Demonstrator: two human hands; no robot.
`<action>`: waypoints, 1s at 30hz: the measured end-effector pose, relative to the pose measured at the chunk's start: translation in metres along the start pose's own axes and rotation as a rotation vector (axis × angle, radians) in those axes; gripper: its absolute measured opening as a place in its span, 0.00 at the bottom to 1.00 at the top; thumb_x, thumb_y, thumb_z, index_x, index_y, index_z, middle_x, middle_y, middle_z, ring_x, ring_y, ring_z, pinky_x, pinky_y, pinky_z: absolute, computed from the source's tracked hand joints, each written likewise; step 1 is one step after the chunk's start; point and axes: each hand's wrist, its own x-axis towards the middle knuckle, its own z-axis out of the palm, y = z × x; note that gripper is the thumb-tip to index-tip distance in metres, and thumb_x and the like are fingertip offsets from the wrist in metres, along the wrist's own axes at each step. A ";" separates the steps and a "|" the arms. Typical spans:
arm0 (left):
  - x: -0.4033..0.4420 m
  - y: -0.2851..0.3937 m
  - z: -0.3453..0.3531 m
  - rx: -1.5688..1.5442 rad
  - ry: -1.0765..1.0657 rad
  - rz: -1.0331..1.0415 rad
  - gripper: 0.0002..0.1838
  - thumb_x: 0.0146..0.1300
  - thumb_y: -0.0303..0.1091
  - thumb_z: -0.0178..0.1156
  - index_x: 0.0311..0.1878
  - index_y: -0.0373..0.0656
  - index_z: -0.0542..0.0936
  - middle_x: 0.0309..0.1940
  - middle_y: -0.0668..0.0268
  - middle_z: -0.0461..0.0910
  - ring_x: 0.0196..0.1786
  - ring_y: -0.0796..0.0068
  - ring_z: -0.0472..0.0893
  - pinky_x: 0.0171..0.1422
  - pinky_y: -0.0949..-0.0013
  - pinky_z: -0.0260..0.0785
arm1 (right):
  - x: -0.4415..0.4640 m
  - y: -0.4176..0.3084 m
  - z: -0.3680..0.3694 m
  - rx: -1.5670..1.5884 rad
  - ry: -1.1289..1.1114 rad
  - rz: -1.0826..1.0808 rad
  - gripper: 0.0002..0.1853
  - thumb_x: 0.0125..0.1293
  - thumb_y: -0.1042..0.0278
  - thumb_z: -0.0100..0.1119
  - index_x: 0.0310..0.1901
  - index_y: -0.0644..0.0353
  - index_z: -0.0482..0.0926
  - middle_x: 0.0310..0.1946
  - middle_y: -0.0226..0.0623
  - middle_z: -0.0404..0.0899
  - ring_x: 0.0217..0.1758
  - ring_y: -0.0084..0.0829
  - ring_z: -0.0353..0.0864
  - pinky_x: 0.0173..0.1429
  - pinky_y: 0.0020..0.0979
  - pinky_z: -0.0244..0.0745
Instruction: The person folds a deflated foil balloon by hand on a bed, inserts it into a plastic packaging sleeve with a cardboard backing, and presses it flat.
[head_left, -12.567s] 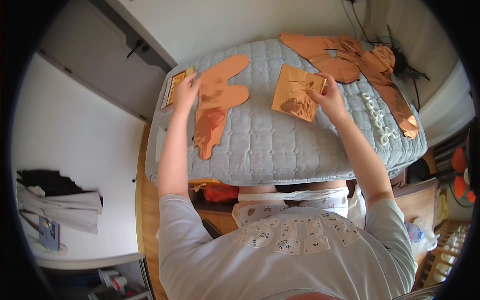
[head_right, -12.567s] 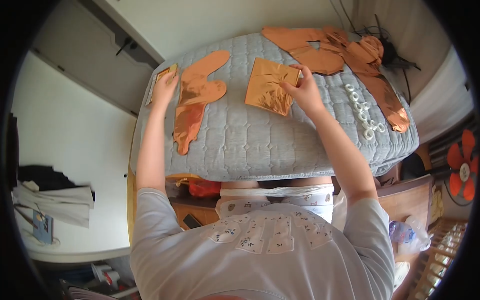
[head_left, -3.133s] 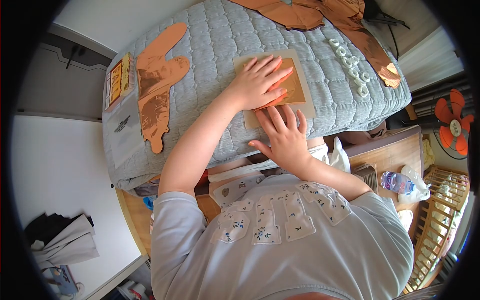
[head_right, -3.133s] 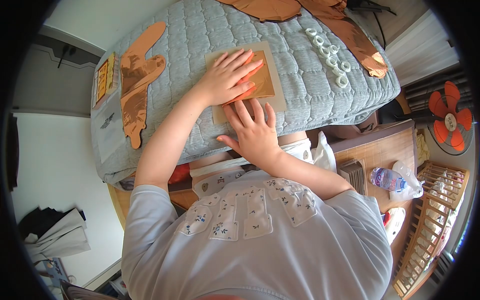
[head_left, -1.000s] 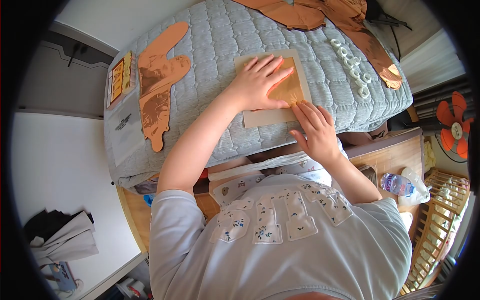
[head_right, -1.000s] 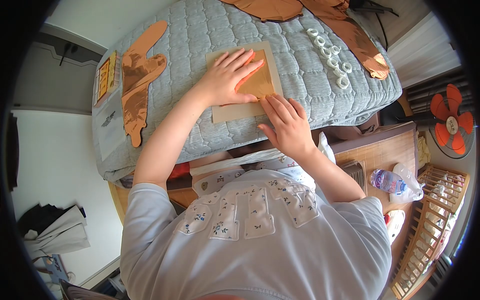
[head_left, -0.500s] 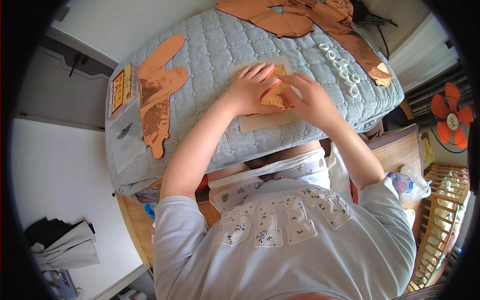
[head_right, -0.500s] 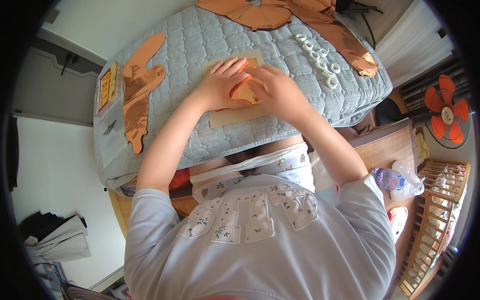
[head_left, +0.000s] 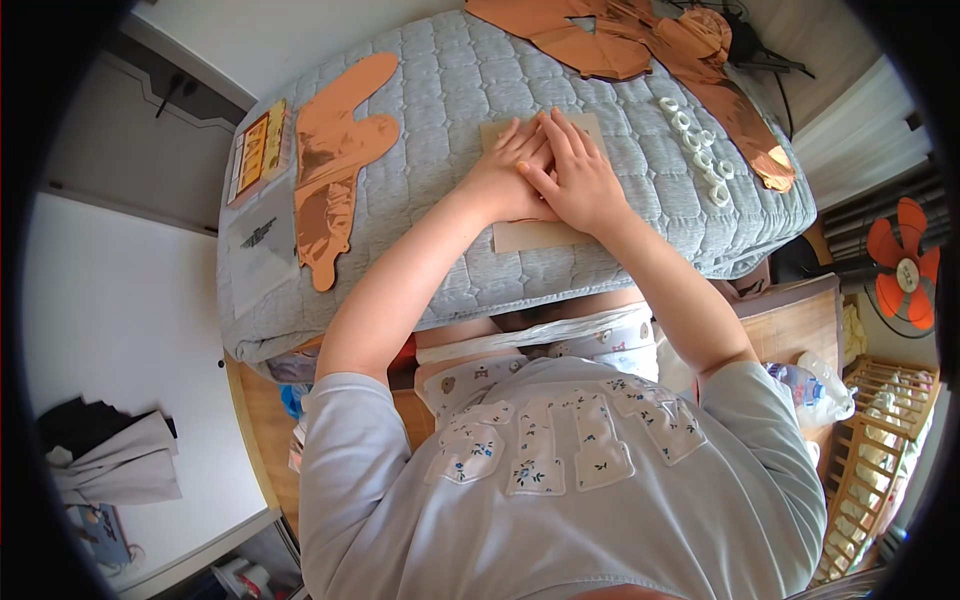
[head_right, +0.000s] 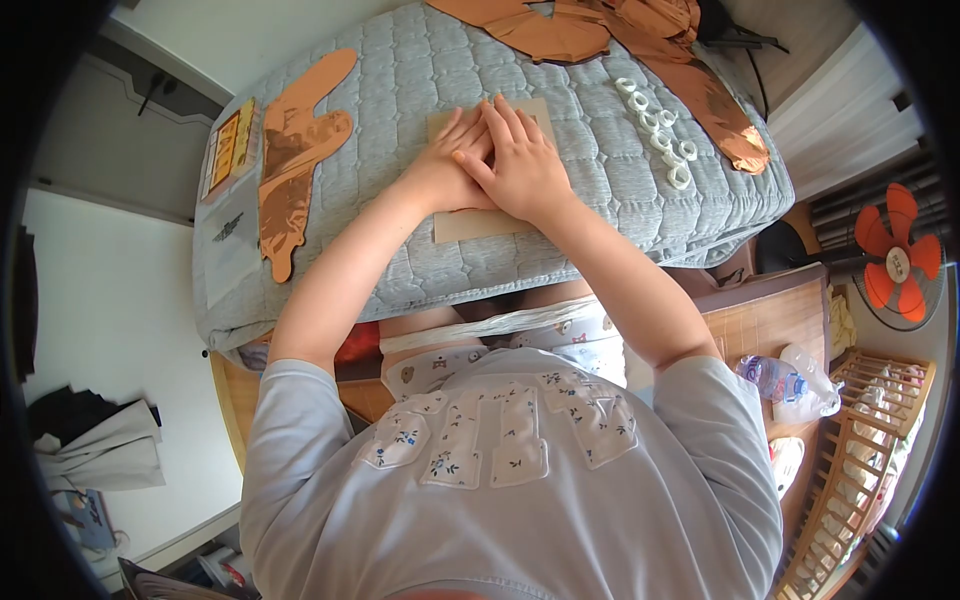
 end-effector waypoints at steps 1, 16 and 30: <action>-0.002 0.003 -0.002 0.095 0.049 -0.005 0.59 0.55 0.69 0.69 0.82 0.43 0.58 0.83 0.51 0.56 0.86 0.52 0.52 0.89 0.46 0.42 | -0.001 -0.002 -0.002 -0.017 -0.019 0.002 0.45 0.73 0.28 0.48 0.79 0.57 0.62 0.79 0.50 0.62 0.82 0.53 0.60 0.84 0.49 0.55; -0.022 -0.021 -0.034 -0.098 -0.299 -0.051 0.68 0.52 0.75 0.70 0.85 0.41 0.51 0.86 0.52 0.44 0.88 0.54 0.42 0.90 0.46 0.36 | -0.004 -0.001 -0.002 -0.117 -0.092 -0.016 0.42 0.75 0.31 0.48 0.76 0.59 0.65 0.78 0.48 0.64 0.83 0.51 0.58 0.85 0.47 0.52; -0.030 -0.022 -0.045 0.048 -0.341 -0.228 0.83 0.36 0.82 0.72 0.85 0.37 0.43 0.86 0.47 0.38 0.88 0.50 0.38 0.88 0.40 0.34 | -0.004 -0.007 -0.004 -0.299 -0.117 -0.055 0.41 0.73 0.35 0.54 0.76 0.60 0.68 0.79 0.48 0.64 0.83 0.51 0.59 0.85 0.53 0.51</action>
